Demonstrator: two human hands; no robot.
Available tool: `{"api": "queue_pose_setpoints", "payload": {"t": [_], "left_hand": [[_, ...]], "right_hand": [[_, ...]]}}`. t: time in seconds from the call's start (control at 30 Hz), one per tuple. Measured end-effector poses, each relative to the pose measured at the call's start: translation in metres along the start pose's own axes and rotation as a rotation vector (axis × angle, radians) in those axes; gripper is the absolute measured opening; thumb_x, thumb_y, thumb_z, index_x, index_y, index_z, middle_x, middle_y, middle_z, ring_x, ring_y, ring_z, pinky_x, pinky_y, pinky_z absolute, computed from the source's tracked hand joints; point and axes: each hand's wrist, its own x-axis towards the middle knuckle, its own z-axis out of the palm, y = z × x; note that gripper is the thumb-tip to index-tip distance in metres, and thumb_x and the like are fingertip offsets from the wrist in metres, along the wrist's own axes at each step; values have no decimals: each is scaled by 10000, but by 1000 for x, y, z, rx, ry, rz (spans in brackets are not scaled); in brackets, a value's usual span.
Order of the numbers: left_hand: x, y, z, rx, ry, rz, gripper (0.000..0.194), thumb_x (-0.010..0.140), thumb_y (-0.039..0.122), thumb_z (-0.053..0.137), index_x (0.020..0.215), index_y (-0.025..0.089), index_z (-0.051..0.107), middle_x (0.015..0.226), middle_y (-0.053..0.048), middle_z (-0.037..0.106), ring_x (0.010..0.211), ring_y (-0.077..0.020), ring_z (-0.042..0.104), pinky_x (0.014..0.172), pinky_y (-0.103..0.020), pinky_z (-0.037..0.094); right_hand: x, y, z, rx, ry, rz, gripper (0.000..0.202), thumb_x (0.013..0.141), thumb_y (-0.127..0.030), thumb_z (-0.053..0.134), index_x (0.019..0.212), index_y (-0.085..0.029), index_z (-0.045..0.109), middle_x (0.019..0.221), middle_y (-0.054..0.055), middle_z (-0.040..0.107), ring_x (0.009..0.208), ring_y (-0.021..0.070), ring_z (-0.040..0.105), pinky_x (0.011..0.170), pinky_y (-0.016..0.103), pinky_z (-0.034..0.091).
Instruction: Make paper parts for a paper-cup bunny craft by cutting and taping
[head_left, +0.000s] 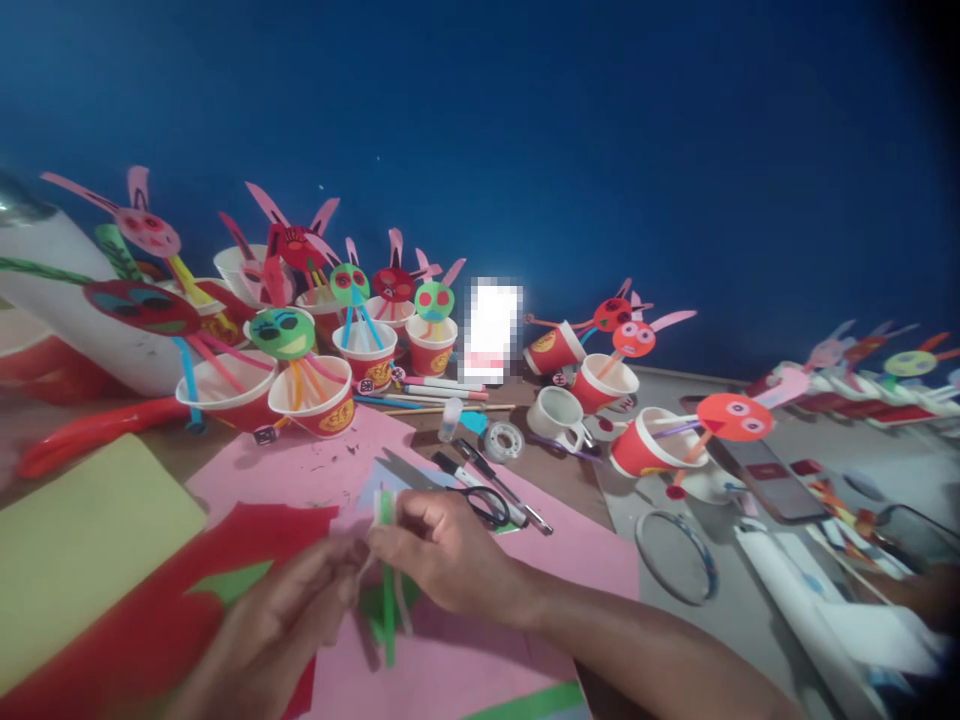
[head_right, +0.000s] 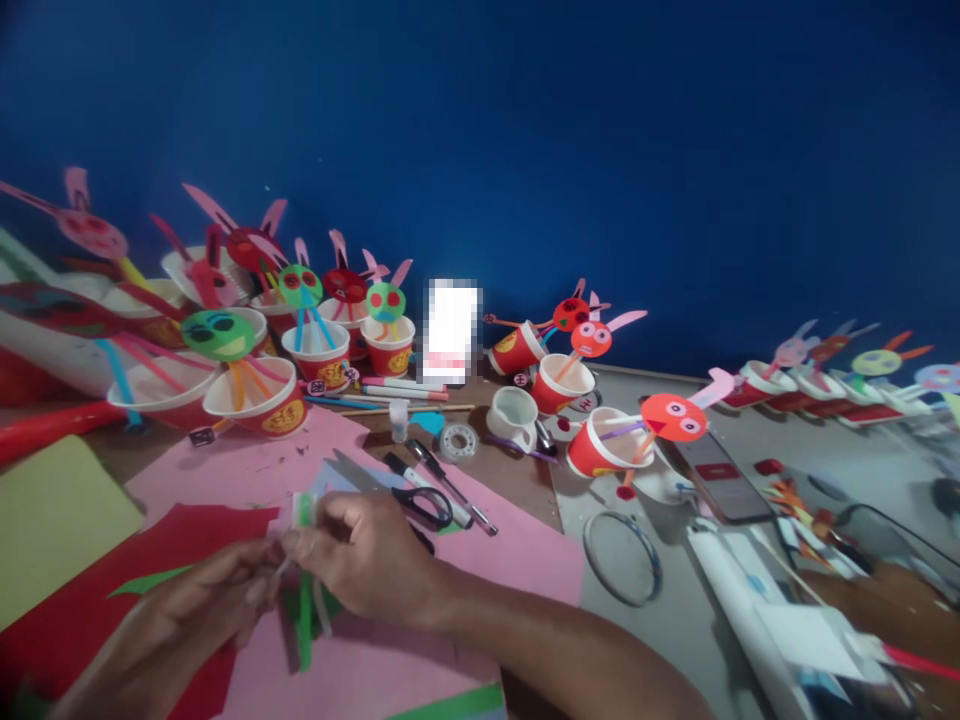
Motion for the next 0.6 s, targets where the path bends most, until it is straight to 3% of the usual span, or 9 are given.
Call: {"api": "queue_pose_setpoints", "payload": {"t": [0.13, 0.27, 0.4, 0.6], "left_hand": [[4, 12, -1, -114, -106, -102, 340, 774, 490, 570, 675, 165, 592, 551, 22, 508, 511, -95, 439, 474, -181, 362], [6, 21, 1, -253, -255, -128, 335, 738, 447, 618, 650, 126, 571, 521, 14, 513, 459, -71, 416, 456, -189, 311], [7, 18, 4, -298, -261, -132, 362, 681, 466, 664, 607, 134, 537, 495, 20, 506, 430, -69, 429, 441, -195, 317], [3, 10, 8, -327, -203, -51, 351, 729, 461, 615, 617, 140, 528, 521, 15, 516, 438, -70, 452, 443, -190, 345]], "right_hand": [[-3, 3, 2, -23, -43, -2, 328, 836, -358, 537, 589, -187, 406, 552, -71, 344, 522, 80, 322, 471, 201, 271], [-5, 5, 7, -22, -49, -14, 276, 849, -299, 520, 609, -173, 468, 579, -57, 384, 543, 89, 356, 513, 212, 300], [-5, 5, 11, -25, -65, -3, 289, 858, -335, 516, 623, -167, 507, 585, -41, 413, 555, 106, 378, 533, 227, 323], [-5, 5, 9, 21, -67, 91, 318, 846, -431, 504, 665, -170, 528, 590, -32, 413, 564, 124, 381, 526, 236, 338]]}}
